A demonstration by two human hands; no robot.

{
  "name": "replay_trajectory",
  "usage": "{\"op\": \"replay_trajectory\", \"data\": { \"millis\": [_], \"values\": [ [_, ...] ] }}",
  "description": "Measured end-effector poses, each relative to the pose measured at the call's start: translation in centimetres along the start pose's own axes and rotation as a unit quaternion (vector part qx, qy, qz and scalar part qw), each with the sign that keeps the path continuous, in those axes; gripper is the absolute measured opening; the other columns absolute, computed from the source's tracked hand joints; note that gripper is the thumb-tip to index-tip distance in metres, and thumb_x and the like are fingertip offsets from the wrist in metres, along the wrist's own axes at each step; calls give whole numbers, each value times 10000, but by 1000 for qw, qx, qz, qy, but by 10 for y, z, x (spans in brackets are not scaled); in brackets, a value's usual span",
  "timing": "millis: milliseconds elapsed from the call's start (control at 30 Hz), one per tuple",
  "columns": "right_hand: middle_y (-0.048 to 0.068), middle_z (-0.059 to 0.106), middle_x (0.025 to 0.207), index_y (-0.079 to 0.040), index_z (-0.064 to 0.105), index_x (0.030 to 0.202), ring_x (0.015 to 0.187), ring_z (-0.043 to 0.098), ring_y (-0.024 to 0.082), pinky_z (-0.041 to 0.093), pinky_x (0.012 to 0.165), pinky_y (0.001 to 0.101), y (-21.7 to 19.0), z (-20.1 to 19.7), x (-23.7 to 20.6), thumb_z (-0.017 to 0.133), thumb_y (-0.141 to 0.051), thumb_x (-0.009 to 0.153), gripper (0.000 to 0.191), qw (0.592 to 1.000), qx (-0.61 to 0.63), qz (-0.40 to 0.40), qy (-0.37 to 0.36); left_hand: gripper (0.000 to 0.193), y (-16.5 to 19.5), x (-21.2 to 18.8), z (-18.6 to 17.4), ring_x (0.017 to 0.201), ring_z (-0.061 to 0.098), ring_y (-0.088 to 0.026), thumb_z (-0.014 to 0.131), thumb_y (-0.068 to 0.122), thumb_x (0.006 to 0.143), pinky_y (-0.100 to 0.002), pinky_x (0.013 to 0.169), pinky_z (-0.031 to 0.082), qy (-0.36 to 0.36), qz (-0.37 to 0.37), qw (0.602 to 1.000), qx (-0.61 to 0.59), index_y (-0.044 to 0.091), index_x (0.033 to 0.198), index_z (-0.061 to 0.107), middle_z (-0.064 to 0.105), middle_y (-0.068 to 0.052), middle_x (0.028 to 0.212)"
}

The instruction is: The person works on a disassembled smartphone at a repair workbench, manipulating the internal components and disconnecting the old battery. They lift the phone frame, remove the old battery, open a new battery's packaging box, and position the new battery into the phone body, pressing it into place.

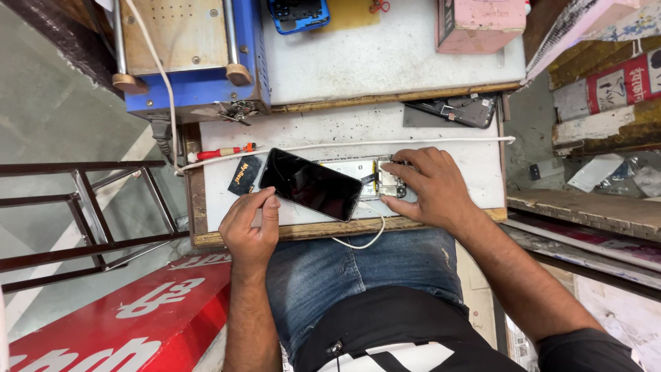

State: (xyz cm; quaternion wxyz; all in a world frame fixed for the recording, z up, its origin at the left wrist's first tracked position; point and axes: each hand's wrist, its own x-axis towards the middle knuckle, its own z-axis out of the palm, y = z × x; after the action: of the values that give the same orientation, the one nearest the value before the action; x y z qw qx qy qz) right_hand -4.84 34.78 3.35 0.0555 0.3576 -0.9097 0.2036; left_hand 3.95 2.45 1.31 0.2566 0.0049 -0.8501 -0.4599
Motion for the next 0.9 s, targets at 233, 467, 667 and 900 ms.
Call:
{"op": "replay_trajectory", "data": {
  "millis": [233,467,667,900],
  "values": [
    [76,604,1255,-107,659,1351,1077,552,267,462,915,448,5,2,2,795,-479,833,652,999,-4,1,-34,107,-4,0,0,858,752,-231,745,53,967,-337,792,597,1,-12,1000,6,15,1067,749,757,-104,893],
    [73,584,1300,-139,643,1370,1096,536,263,456,961,443,4,0,2,782,-492,840,652,999,2,11,-48,122,-2,0,-1,826,741,-223,742,54,961,-328,752,582,2,-27,1000,0,6,1074,749,752,-103,875],
    [68,583,1319,-132,642,1364,1109,536,272,453,974,442,6,0,2,764,-495,844,646,998,6,6,-55,119,0,2,0,821,742,-213,734,60,967,-324,745,583,-3,-31,1000,-4,10,1073,750,753,-100,872],
    [79,581,1350,-108,629,1379,1130,537,273,451,956,443,6,6,-2,716,-524,894,645,998,-36,0,-55,119,-2,-1,1,845,746,-218,726,62,979,-326,758,591,-3,-11,1000,13,7,1082,747,757,-109,901]
  ]
}}
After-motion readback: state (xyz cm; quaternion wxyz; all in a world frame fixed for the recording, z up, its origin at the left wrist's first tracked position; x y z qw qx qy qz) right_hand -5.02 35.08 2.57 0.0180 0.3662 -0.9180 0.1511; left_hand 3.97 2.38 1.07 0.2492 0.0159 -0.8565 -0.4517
